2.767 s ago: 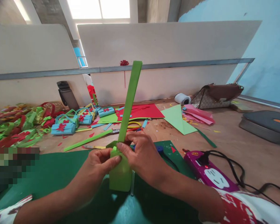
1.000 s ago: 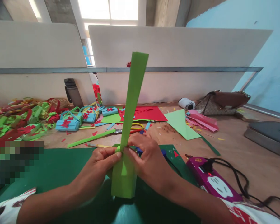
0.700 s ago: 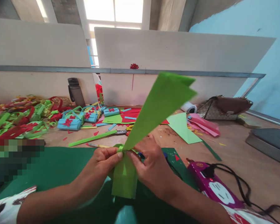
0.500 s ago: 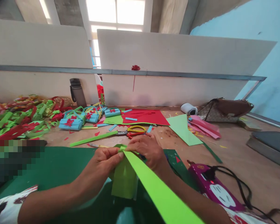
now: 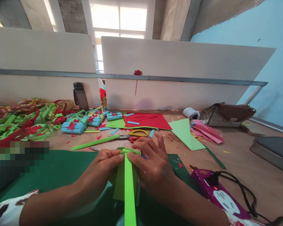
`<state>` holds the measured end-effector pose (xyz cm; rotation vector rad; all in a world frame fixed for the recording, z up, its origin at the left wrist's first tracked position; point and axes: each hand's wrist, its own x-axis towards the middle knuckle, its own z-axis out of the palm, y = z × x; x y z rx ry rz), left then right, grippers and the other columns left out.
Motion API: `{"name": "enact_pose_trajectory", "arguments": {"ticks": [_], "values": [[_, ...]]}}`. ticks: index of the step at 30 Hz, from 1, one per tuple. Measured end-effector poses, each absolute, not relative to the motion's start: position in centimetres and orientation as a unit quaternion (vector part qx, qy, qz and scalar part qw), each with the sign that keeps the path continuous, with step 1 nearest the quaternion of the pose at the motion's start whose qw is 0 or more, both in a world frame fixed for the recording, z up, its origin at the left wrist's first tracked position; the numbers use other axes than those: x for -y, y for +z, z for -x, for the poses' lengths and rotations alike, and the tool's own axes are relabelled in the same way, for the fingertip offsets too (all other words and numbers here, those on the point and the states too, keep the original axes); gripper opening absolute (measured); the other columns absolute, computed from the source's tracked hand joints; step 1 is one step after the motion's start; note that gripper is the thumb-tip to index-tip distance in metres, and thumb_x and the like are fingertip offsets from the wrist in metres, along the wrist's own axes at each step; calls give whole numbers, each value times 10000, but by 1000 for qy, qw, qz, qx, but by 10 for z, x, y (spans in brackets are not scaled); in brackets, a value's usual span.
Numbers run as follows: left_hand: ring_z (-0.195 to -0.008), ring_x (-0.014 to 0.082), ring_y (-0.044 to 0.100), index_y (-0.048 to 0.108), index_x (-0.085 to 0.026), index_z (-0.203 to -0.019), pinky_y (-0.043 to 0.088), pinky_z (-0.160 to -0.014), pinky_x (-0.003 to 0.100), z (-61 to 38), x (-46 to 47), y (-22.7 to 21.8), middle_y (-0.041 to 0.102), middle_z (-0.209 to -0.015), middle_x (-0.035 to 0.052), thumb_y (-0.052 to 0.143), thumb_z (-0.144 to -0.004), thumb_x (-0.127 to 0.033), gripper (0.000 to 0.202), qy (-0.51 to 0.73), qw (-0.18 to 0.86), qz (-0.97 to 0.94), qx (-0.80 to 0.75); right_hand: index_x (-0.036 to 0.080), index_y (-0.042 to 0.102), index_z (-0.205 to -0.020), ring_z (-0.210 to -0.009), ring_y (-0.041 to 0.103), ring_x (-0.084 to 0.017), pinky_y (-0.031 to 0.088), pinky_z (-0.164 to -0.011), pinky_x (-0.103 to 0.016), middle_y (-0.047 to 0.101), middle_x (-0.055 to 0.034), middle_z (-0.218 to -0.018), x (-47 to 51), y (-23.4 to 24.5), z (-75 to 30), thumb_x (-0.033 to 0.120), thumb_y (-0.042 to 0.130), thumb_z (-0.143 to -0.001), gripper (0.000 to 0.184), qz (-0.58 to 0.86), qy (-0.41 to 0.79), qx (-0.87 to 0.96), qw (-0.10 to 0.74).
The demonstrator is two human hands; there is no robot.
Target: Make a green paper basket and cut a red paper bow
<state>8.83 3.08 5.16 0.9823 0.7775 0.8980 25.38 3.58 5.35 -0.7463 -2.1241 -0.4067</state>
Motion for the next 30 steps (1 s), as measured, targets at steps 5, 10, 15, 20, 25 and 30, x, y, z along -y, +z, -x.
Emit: {"name": "enact_pose_trajectory", "arguments": {"ticks": [5,10,15,20,25,30], "values": [[-540,95,476,598,-138,-698,348,-510,205,-88,-32,47,553,-608,-15,579,-738,-228,100,419,724,-410,-364,182,642,-850,-942,600,-246,284,-941,-556,669,-81,-867,-34,54,-253,127,551,-818,111,286,-220,845,395],[-561,99,484,581,-136,-723,363,-531,213,-89,-33,47,528,-625,-12,551,-761,-226,102,421,745,-406,-321,189,632,-948,-1037,565,-280,253,-973,-588,665,-117,-990,-32,48,-257,93,475,-834,217,292,-271,850,344],[-493,75,406,548,-134,-660,311,-478,200,-89,-35,48,464,-565,-29,552,-748,-202,112,434,739,-402,-321,115,623,-998,-1070,549,-310,266,-945,-612,653,-160,-1048,-30,43,-256,62,429,-843,254,270,-328,847,321],[-486,74,395,573,-140,-679,322,-482,202,-86,-36,46,467,-564,-32,567,-760,-241,130,435,737,-412,-315,108,628,-1014,-1101,531,-327,265,-934,-621,653,-166,-1063,-28,40,-254,47,398,-843,293,268,-321,852,316],[-502,84,478,613,-129,-711,372,-496,207,-86,-39,45,544,-598,-10,622,-748,-296,171,434,723,-425,-329,154,643,-992,-1115,520,-312,269,-950,-600,634,-156,-1088,-31,38,-253,67,400,-849,295,282,-287,849,342],[-537,117,540,648,-100,-728,409,-541,239,-86,-43,45,602,-616,28,692,-700,-373,279,433,692,-448,-364,198,652,-955,-1148,486,-290,259,-967,-581,605,-132,-1149,-34,34,-250,91,443,-847,259,288,-264,838,382]]}}
